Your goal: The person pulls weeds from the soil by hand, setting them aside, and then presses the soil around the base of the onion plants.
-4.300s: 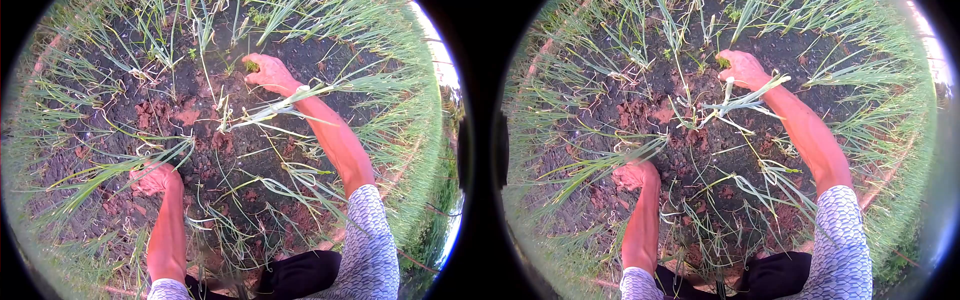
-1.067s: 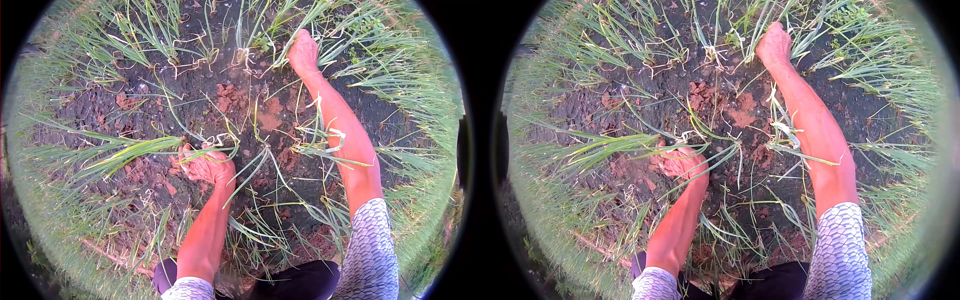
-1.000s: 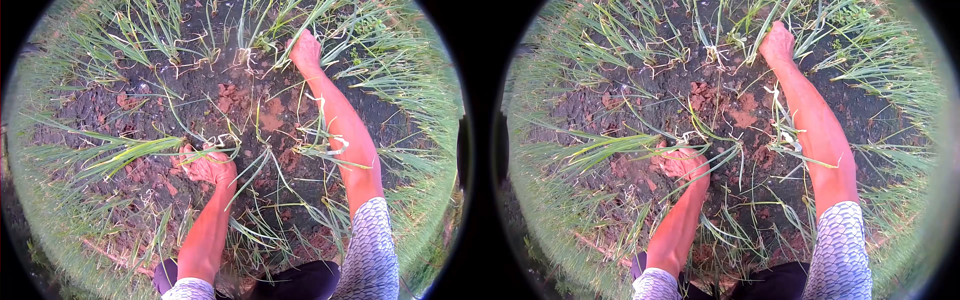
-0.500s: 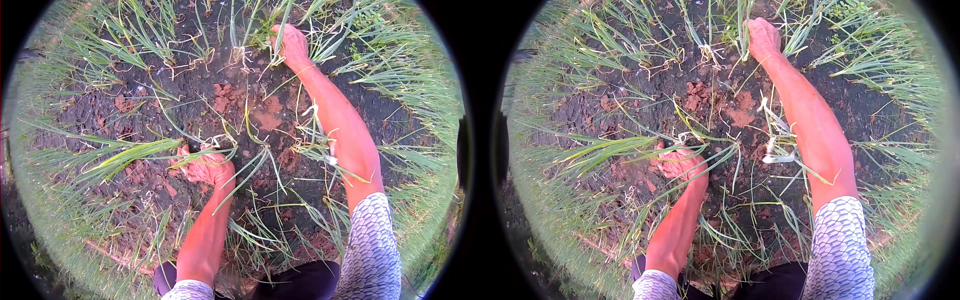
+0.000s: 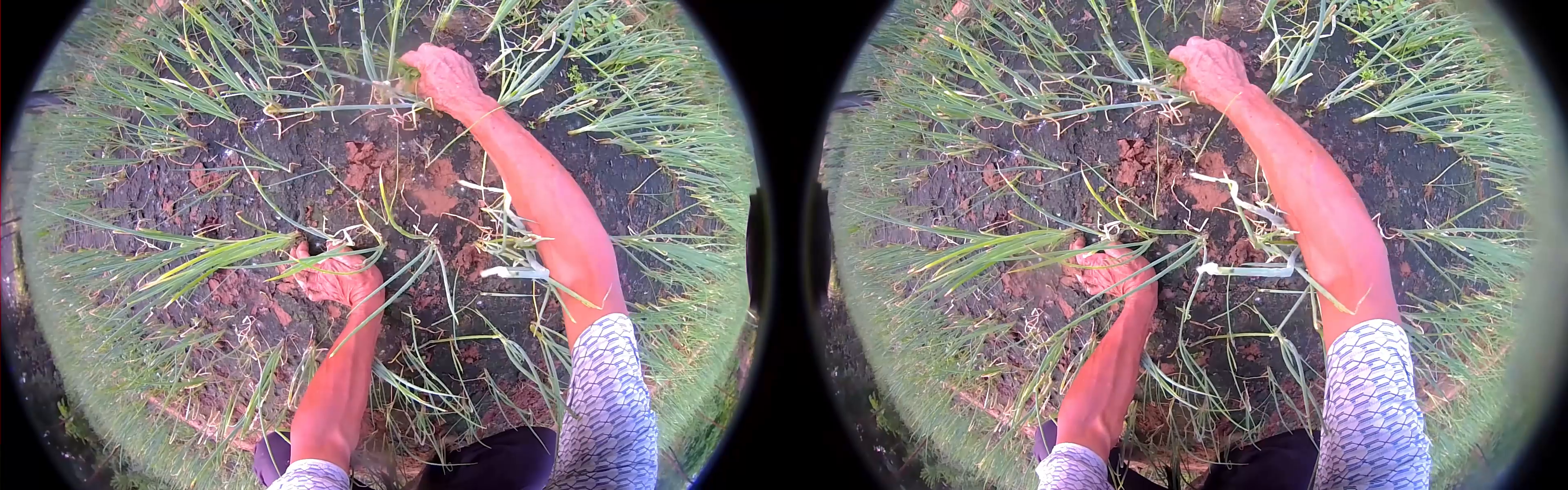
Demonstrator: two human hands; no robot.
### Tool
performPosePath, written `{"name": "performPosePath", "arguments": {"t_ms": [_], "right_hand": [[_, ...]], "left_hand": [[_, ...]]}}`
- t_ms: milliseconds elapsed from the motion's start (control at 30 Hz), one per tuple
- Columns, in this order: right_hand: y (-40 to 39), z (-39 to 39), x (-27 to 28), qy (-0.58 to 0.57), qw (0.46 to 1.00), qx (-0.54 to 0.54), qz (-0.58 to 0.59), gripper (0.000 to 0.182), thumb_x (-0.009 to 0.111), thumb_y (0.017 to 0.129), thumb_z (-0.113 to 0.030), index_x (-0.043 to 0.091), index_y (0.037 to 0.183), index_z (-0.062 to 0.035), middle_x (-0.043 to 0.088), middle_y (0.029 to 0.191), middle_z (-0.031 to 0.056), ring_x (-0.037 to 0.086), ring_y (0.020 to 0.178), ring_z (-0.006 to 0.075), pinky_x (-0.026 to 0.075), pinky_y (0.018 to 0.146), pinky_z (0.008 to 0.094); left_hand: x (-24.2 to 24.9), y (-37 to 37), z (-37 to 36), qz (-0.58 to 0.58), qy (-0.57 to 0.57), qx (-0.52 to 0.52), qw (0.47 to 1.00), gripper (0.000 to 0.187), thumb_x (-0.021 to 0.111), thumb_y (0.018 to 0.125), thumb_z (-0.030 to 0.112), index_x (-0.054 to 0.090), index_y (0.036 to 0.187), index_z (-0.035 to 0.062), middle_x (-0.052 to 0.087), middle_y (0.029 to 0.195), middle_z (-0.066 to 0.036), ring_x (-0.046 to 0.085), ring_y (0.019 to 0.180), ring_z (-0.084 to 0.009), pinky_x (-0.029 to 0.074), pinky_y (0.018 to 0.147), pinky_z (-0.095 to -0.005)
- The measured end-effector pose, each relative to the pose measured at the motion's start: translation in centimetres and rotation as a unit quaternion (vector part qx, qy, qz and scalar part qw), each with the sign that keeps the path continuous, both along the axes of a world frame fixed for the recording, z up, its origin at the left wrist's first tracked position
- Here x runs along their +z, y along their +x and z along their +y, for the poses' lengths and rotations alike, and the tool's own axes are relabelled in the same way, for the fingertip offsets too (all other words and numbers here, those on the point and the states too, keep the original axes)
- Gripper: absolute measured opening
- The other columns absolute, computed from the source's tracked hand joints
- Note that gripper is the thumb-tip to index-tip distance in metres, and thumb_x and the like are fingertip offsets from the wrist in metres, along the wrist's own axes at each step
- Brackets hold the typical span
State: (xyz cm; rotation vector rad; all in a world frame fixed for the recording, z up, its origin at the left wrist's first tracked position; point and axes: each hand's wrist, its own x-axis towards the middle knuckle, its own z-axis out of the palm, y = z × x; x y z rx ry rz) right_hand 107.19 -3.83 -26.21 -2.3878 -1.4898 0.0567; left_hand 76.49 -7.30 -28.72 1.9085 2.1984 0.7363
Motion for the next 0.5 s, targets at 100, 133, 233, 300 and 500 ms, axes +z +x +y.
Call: {"name": "performPosePath", "arguments": {"t_ms": [100, 133, 233, 300, 500], "right_hand": [[0.1, 0.3, -1.2, 0.081, 0.996, 0.032, -0.015, 0.026, 0.070, 0.067, -0.011, 0.065, 0.093, -0.0108, 0.060, 0.084, 0.0115, 0.062, 0.083, 0.0340, 0.050, 0.071, 0.0426], [0.0, 0.3, -1.0, 0.050, 0.999, 0.017, 0.006, 0.023, 0.072, 0.067, -0.014, 0.066, 0.090, -0.0106, 0.063, 0.087, 0.0123, 0.064, 0.087, 0.0341, 0.053, 0.076, 0.0436], [-0.2, 0.2, -0.9, 0.123, 0.985, -0.075, 0.097, 0.018, 0.071, 0.075, -0.014, 0.067, 0.092, -0.0091, 0.066, 0.083, 0.0096, 0.065, 0.078, 0.0258, 0.053, 0.070, 0.0388], [-0.2, -0.3, -0.3, 0.164, 0.928, -0.165, 0.292, 0.015, 0.068, 0.080, -0.015, 0.068, 0.094, -0.0085, 0.068, 0.081, 0.0075, 0.064, 0.073, 0.0201, 0.053, 0.067, 0.0356], [-0.8, -5.2, 4.1, 0.122, 0.873, -0.188, 0.434, 0.032, 0.063, 0.086, -0.025, 0.062, 0.103, 0.0022, 0.062, 0.082, 0.0055, 0.056, 0.073, 0.0136, 0.045, 0.066, 0.0289]], "left_hand": [[-0.8, -0.6, -0.1, -0.008, -0.034, -0.009, 0.999, 0.035, 0.055, 0.086, 0.024, 0.051, 0.116, 0.0056, 0.054, 0.118, -0.013, 0.046, 0.112, -0.0328, 0.031, 0.093, -0.0501], [-1.1, -0.7, 0.0, -0.003, -0.033, -0.015, 0.999, 0.036, 0.054, 0.087, 0.024, 0.050, 0.117, 0.0046, 0.054, 0.119, -0.014, 0.046, 0.113, -0.0333, 0.032, 0.093, -0.0511], [-1.5, -1.3, -0.1, 0.014, -0.023, -0.038, 0.999, 0.039, 0.053, 0.088, 0.023, 0.048, 0.120, 0.0016, 0.054, 0.120, -0.016, 0.046, 0.115, -0.0351, 0.034, 0.094, -0.0540], [-1.9, -1.8, -0.2, 0.027, -0.021, -0.050, 0.998, 0.041, 0.053, 0.089, 0.023, 0.047, 0.122, -0.0004, 0.054, 0.122, -0.018, 0.046, 0.117, -0.0362, 0.035, 0.094, -0.0560], [-8.9, -5.5, 0.8, 0.178, 0.028, -0.108, 0.978, 0.047, 0.051, 0.091, 0.022, 0.044, 0.127, -0.0065, 0.054, 0.125, -0.022, 0.047, 0.121, -0.0397, 0.038, 0.095, -0.0618]]}}
